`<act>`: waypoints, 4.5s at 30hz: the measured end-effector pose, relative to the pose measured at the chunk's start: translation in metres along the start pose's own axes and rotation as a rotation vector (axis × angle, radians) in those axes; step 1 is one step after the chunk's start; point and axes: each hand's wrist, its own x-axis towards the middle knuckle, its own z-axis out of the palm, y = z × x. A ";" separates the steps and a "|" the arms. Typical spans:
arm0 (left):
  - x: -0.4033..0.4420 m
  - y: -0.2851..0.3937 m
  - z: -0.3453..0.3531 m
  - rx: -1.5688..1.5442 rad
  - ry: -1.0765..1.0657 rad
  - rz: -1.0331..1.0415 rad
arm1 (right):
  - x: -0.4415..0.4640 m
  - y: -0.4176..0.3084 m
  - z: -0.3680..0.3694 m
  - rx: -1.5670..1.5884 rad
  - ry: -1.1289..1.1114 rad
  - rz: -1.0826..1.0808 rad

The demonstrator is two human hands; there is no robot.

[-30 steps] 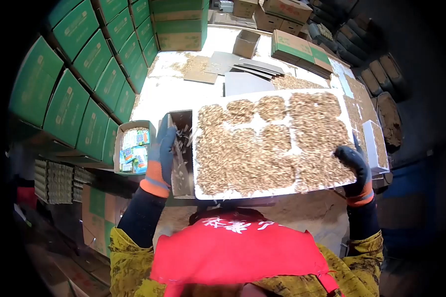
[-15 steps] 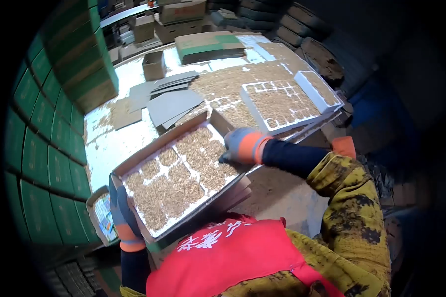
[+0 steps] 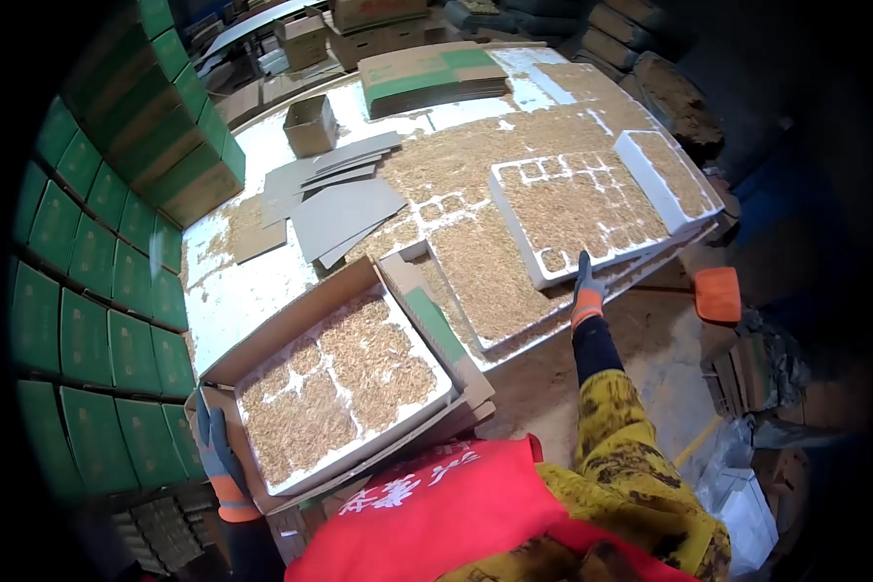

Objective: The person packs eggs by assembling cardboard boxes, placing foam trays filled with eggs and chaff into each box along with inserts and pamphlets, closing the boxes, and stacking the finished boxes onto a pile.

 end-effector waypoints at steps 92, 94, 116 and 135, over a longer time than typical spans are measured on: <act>-0.067 -0.310 0.019 -0.170 0.332 -0.913 | -0.094 -0.193 0.166 -0.178 -1.096 -0.642; -0.067 -0.289 -0.002 -0.421 0.477 -0.914 | -0.097 -0.207 0.147 -0.132 -1.093 -0.669; -0.040 0.033 -0.014 -0.555 -0.041 -0.102 | -0.250 -0.296 0.010 -0.509 -2.198 -1.080; -0.016 0.029 0.053 -0.601 -0.106 -0.653 | -0.264 -0.180 0.031 0.145 -1.727 -1.364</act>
